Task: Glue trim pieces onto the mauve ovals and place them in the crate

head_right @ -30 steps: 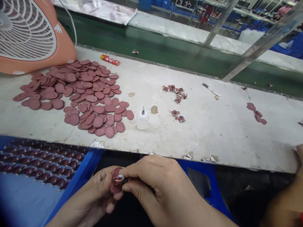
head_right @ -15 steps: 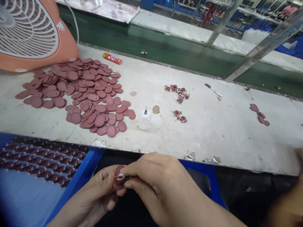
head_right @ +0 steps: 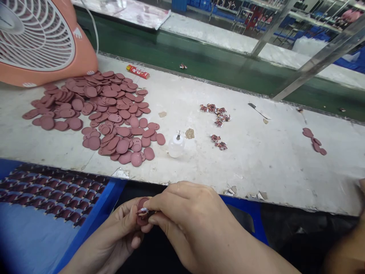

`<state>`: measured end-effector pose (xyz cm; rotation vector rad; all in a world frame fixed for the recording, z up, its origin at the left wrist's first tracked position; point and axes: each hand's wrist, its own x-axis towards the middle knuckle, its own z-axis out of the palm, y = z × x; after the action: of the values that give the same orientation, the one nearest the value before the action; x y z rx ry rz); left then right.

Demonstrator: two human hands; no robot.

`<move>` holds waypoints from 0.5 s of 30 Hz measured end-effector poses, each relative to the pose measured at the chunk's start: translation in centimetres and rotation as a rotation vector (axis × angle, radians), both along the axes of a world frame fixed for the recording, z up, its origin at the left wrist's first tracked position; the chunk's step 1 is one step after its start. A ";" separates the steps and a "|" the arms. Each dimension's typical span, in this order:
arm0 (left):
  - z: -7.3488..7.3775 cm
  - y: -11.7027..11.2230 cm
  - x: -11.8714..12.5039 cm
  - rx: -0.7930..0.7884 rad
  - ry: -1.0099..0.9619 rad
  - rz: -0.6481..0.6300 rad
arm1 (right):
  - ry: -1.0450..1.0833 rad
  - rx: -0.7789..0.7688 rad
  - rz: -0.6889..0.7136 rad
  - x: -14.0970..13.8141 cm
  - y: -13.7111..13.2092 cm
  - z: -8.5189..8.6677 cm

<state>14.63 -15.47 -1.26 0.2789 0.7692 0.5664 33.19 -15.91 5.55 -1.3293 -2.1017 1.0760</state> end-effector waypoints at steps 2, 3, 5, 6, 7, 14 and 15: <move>0.1 0.0 0.1 -0.004 0.014 0.019 | -0.003 0.024 0.011 -0.1 0.0 0.0; 0.2 -0.1 0.1 -0.008 0.014 0.023 | -0.004 0.041 0.014 -0.1 0.0 0.0; 0.4 -0.1 0.1 -0.023 0.014 0.033 | -0.002 0.082 0.008 -0.2 0.0 0.1; 0.5 -0.1 0.1 -0.032 0.015 0.039 | 0.008 0.101 0.005 -0.3 -0.1 0.2; 0.7 -0.1 0.1 -0.040 0.015 0.041 | 0.017 0.117 0.001 -0.3 -0.2 0.2; 2.4 0.1 0.1 -0.023 0.022 0.020 | 0.030 0.288 -0.001 -0.2 -1.4 0.0; 2.5 0.1 0.1 -0.030 0.014 0.023 | 0.031 0.307 -0.009 -0.2 -1.6 0.0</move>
<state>14.72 -15.41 1.28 0.2471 0.7947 0.5748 32.96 -17.52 5.55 -1.1636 -2.1321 0.7276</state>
